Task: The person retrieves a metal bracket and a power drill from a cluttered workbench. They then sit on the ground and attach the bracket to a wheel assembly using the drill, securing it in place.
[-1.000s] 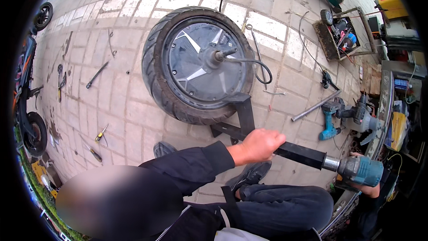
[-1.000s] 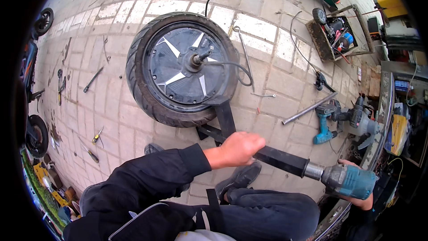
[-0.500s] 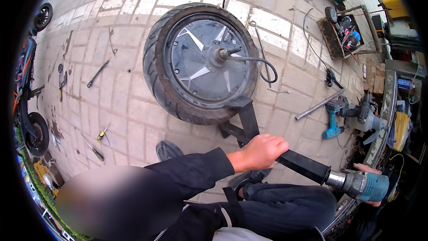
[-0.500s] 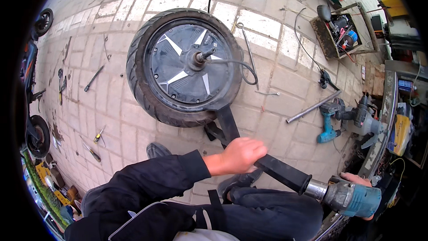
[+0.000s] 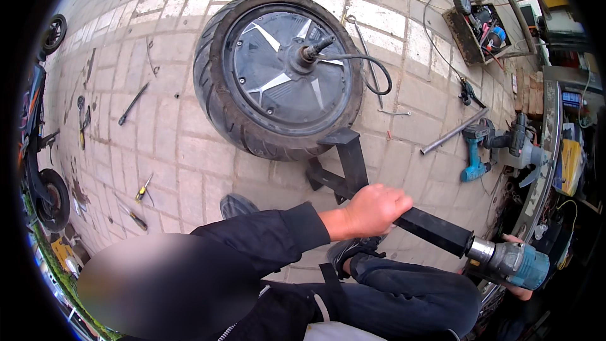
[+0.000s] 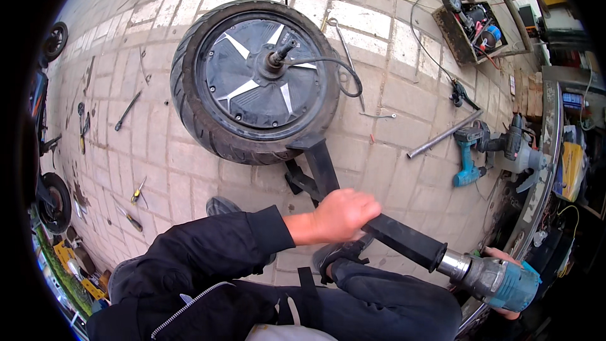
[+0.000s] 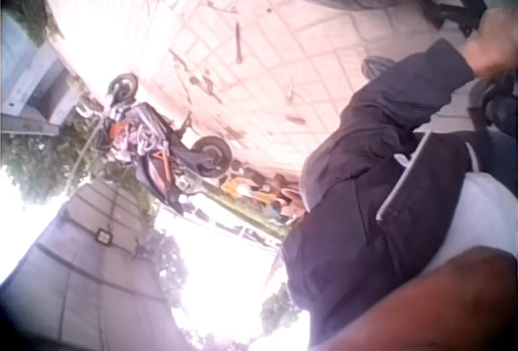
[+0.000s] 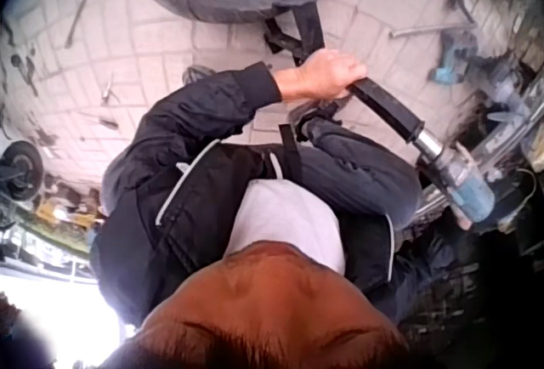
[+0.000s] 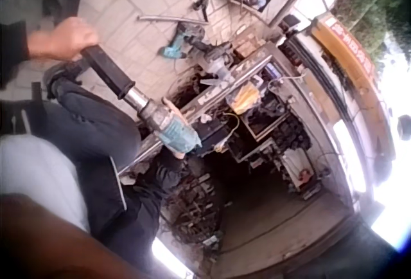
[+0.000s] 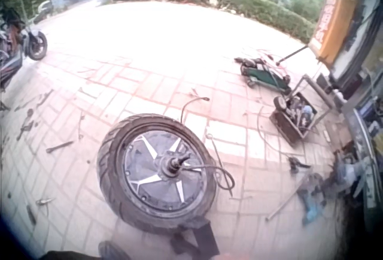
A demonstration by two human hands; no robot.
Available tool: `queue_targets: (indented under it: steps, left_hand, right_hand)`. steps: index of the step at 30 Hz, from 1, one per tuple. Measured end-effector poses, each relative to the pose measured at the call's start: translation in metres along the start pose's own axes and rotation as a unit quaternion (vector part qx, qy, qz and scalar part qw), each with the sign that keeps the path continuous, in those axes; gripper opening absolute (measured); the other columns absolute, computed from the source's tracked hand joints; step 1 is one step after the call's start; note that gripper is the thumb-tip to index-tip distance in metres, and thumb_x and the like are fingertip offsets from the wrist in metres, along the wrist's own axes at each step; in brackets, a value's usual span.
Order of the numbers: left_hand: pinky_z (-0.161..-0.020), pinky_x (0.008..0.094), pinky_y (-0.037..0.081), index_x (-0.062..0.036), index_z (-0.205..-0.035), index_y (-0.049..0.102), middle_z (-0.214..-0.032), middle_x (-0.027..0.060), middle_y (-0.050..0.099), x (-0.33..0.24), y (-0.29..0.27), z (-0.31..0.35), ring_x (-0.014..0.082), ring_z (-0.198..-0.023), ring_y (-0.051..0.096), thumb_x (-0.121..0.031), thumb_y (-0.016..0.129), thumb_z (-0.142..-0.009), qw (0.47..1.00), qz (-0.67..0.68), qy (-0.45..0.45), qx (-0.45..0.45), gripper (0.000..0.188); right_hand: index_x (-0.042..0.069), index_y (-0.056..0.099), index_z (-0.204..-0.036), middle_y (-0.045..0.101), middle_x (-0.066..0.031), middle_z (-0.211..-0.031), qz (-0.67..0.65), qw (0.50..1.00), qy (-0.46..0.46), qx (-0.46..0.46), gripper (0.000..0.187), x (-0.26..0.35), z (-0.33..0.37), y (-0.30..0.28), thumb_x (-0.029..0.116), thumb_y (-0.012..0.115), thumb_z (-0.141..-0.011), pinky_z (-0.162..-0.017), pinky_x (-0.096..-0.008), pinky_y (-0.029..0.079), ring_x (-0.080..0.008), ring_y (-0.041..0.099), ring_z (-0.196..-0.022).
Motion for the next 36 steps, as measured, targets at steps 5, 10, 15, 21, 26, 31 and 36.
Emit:
queue_targets:
  steps: [5, 10, 15, 21, 26, 31, 36]
  left_hand:
    - [-0.059, 0.039, 0.042, -0.008, -0.083, 0.048, -0.074, 0.0078, 0.051, 0.002, -0.005, -0.003, 0.0304, -0.069, 0.056, -0.014, 0.069, -0.063, 1.0, 0.007, 0.006, 0.003, 0.029]
    - [-0.059, 0.0394, 0.043, -0.0079, -0.082, 0.047, -0.074, 0.008, 0.051, 0.002, -0.006, 0.0, 0.0306, -0.069, 0.056, -0.013, 0.069, -0.063, 1.0, 0.01, 0.004, 0.0, 0.03]
    - [-0.059, 0.0399, 0.043, -0.0077, -0.083, 0.047, -0.075, 0.0083, 0.051, 0.003, -0.006, -0.001, 0.0309, -0.07, 0.056, -0.012, 0.069, -0.062, 1.0, 0.019, 0.003, 0.004, 0.03]
    - [-0.059, 0.0403, 0.043, -0.0078, -0.082, 0.047, -0.075, 0.0083, 0.051, 0.003, -0.004, 0.0, 0.031, -0.071, 0.056, -0.011, 0.069, -0.061, 1.0, 0.022, 0.003, 0.009, 0.031]
    - [-0.06, 0.04, 0.043, -0.0079, -0.083, 0.048, -0.076, 0.0082, 0.052, 0.001, -0.004, 0.0, 0.0307, -0.071, 0.056, -0.011, 0.069, -0.062, 1.0, 0.018, 0.001, 0.007, 0.03]
    - [-0.06, 0.0395, 0.043, -0.0076, -0.083, 0.048, -0.076, 0.0081, 0.052, 0.001, -0.003, 0.001, 0.0306, -0.072, 0.057, -0.011, 0.068, -0.063, 1.0, 0.019, 0.002, 0.01, 0.03]
    - [-0.06, 0.0395, 0.043, -0.0074, -0.083, 0.048, -0.075, 0.0082, 0.052, 0.004, -0.005, 0.003, 0.0307, -0.072, 0.056, -0.011, 0.068, -0.063, 1.0, 0.02, 0.0, 0.008, 0.029]
  right_hand:
    - [0.002, 0.053, -0.122, 0.061, -0.0074, -0.107, -0.043, 0.999, 0.012, -0.026, 0.075, 0.006, 0.003, 0.01, 0.018, 0.084, -0.056, -0.085, -0.0321, 0.048, -0.0199, 0.06, -0.095]
    - [0.002, 0.053, -0.121, 0.06, -0.0077, -0.11, 0.031, 0.999, 0.005, -0.014, 0.073, -0.008, 0.005, 0.0, 0.015, 0.084, -0.055, -0.086, -0.0325, 0.048, -0.0207, 0.06, -0.096]
    - [0.003, 0.056, -0.117, 0.06, -0.0076, -0.111, 0.08, 0.995, -0.054, 0.017, 0.07, 0.009, 0.004, 0.003, 0.014, 0.084, -0.054, -0.085, -0.0322, 0.048, -0.0204, 0.06, -0.095]
    - [0.004, 0.06, -0.113, 0.062, -0.0071, -0.105, 0.132, 0.986, -0.1, -0.006, 0.064, 0.041, 0.0, 0.013, 0.017, 0.085, -0.056, -0.082, -0.0327, 0.048, -0.0222, 0.061, -0.091]
    - [0.004, 0.06, -0.112, 0.063, -0.0076, -0.104, 0.164, 0.977, -0.129, 0.042, 0.062, 0.035, 0.001, 0.001, 0.017, 0.084, -0.057, -0.081, -0.0324, 0.049, -0.0224, 0.061, -0.091]
    - [0.004, 0.06, -0.112, 0.063, -0.0082, -0.102, 0.209, 0.962, -0.165, 0.062, 0.06, 0.035, 0.005, -0.002, 0.016, 0.084, -0.058, -0.08, -0.032, 0.049, -0.0226, 0.062, -0.09]
    - [0.005, 0.061, -0.111, 0.064, -0.0087, -0.101, 0.255, 0.942, -0.205, 0.076, 0.058, 0.031, 0.015, -0.006, 0.015, 0.084, -0.058, -0.079, -0.0317, 0.049, -0.0229, 0.062, -0.09]
Point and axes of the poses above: each hand's wrist, its own z-axis away from the middle knuckle, its own y-axis out of the palm, x = y × z, the point moved 10 cm from there along -z, towards the middle knuckle
